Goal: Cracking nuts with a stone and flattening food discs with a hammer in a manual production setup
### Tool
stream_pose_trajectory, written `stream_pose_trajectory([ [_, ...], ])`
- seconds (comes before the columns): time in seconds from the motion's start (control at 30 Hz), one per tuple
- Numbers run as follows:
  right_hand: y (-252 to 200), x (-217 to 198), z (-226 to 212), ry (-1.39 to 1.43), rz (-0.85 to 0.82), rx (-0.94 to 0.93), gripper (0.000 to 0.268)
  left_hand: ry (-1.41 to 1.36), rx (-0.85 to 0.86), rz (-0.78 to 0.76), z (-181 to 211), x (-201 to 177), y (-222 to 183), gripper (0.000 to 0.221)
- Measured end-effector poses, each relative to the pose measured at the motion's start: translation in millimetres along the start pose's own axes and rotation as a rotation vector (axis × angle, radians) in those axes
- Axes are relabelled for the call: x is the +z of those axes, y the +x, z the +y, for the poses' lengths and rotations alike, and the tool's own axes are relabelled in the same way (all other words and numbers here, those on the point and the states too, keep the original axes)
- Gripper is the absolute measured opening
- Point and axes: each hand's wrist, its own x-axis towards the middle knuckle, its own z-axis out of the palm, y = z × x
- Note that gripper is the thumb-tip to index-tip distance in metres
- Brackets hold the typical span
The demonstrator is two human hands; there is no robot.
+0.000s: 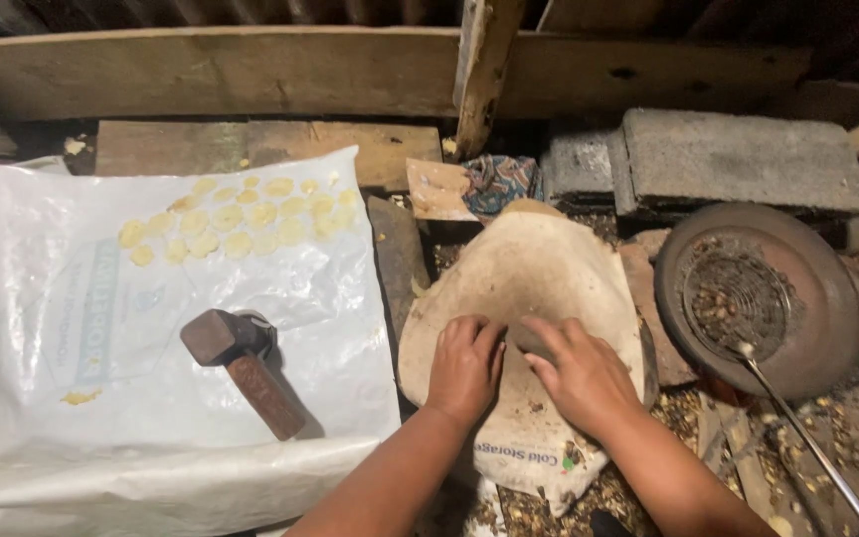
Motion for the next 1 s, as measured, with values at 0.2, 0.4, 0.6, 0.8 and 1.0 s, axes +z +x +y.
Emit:
stream_pose_trajectory([
  [0.2, 5.3, -19.3, -11.7, 0.331, -0.088, 0.327, 0.055, -0.059, 0.02, 0.011, -10.2, 7.2, -0.8, 0.025],
  [0.4, 9.7, 14.1, 15.4, -0.18, -0.096, 0.064, 0.049, -0.126, -0.043, 0.021, -11.3, 20.5, 11.1, 0.012],
  [0.6, 6.8, -13.2, -13.8, 0.208, 0.081, 0.174, 0.055, -0.023, -0.044, -0.066, -2.2, 5.9, 9.9, 0.025],
  [0.8, 4.9, 1.4, -17.1, 0.022, 0.052, 0.027, 0.053, -0.031, 0.003, 0.0, -10.7, -1.6, -4.4, 0.028],
  [1.0, 19.5, -3.8, -5.8, 0.296, -0.168, 0.365, 0.052, -0.082, 0.003, 0.039, -14.7, 4.8, -5.2, 0.023],
])
